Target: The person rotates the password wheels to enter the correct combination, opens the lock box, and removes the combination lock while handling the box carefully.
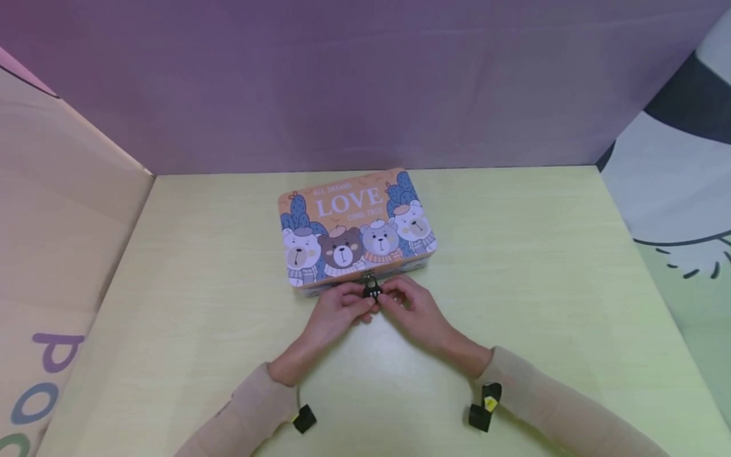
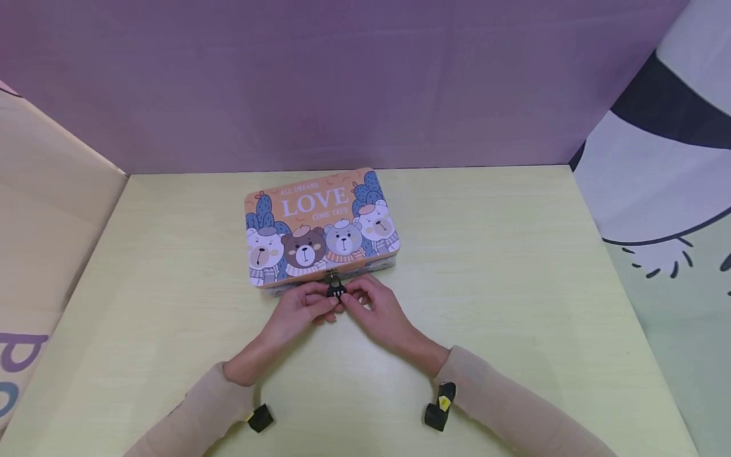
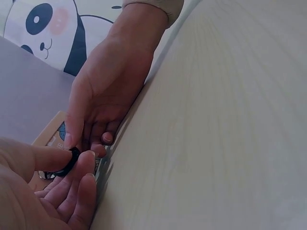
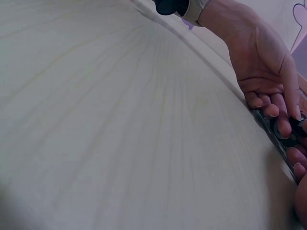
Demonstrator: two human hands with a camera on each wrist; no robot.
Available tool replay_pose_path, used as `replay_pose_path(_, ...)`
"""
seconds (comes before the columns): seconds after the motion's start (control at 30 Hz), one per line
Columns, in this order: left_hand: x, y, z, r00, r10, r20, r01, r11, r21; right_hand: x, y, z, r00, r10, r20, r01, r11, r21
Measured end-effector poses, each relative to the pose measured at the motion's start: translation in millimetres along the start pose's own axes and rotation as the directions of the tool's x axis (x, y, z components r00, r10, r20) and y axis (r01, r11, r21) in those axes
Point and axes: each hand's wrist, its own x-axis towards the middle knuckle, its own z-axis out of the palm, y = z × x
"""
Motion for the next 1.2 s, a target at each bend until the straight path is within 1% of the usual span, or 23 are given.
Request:
replay_pose_path(0.23,0.4,0.6,-1.1,1.000,0.016,0.018,-0.016,1.000,0.015,0.5,-0.2,0.1,1.000,-0.003,0.001,0.003,1.000,0.007)
replay_pose_path(0.47,-0.1,2.5,-2.5,0.999,0.014,0.044,-0.014,1.000,-0.018,0.8,-2.1,0.2,1.000,-0.007,0.000,0.007,1.000,0.002)
replay_pose_path(0.7,0.2,3.2,-1.7,1.000,0.017,0.026,-0.016,0.999,-0.028,0.3,-2.5,-0.1,1.000,-0.029,-0.003,0.029,1.000,0.008)
replay_pose_path(0.87,-0.3,4.1,-0.7,1.000,0.014,0.015,-0.014,0.999,-0.033,0.2,-1.5,-0.1,1.000,-0.028,-0.005,0.028,1.000,-0.002)
replay_pose_path(0.97,-0.6,4.2,-0.4,1.000,0.009,0.014,-0.009,0.999,-0.033,-0.2,-1.7,-0.1,1.000,-0.027,-0.006,0.027,1.000,-0.007)
replay_pose_path(1.2,-0.8,3.4,-1.5,0.999,0.024,0.032,-0.024,1.000,-0.011,-1.0,-2.3,0.2,1.000,-0.008,-0.004,0.008,1.000,-0.006)
